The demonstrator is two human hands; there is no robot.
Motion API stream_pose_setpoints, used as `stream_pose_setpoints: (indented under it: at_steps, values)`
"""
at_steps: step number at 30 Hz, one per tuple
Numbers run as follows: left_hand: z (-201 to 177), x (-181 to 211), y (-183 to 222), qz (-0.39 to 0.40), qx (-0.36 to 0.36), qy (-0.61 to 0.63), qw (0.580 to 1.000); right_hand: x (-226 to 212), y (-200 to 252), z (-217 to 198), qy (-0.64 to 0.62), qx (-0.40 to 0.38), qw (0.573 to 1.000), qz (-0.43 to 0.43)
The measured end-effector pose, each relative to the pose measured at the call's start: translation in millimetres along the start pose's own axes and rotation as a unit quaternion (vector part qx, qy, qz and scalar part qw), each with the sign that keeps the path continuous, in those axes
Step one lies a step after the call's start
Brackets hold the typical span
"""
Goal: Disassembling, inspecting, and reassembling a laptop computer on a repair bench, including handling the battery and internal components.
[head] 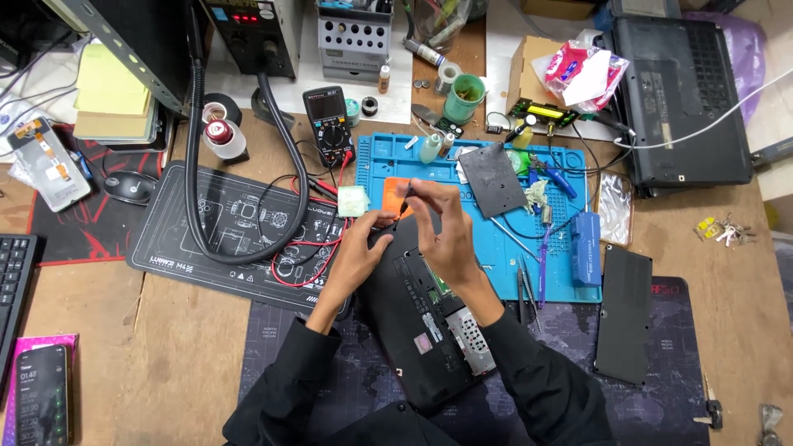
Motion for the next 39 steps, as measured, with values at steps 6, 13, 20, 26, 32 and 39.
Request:
stream_pose_setpoints:
  at_steps: [6,13,20,26,32,39]
  values:
    - [2.4,2.3,4.1,0.007,0.011,-0.029,0.999,-27.8,-8.0,3.7,0.004,-0.01,0.999,-0.044]
    - [6.7,-2.9,5.5,0.003,0.022,-0.05,0.999,0.0,-1.7,1.6,-0.018,0.021,1.0,0.009]
    - [8.0,-4.5,10.5,0.017,0.034,-0.073,0.997,-0.9,3.1,1.6,-0.008,0.006,1.0,0.024]
    - [7.8,9.6,14.5,0.014,0.024,-0.094,0.995,6.5,6.3,-14.6,-0.024,0.059,0.996,0.059]
    - [-4.3,12.1,-12.5,0.008,0.017,-0.112,0.993,30.8,19.5,-52.0,-0.118,0.179,0.961,0.175]
    - [-2.0,-36.5,-70.9,0.127,0.016,-0.386,0.913,63.7,37.4,-72.1,-0.164,0.199,0.94,0.223]
Point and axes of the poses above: each hand's wrist, its own y-axis away from the middle knuckle, its own z-axis out of the palm, x = y × z, the point moved 8 cm from there along -y, towards the middle knuckle, and after that the axes turned 12 degrees about z, right-handed, at the moved point
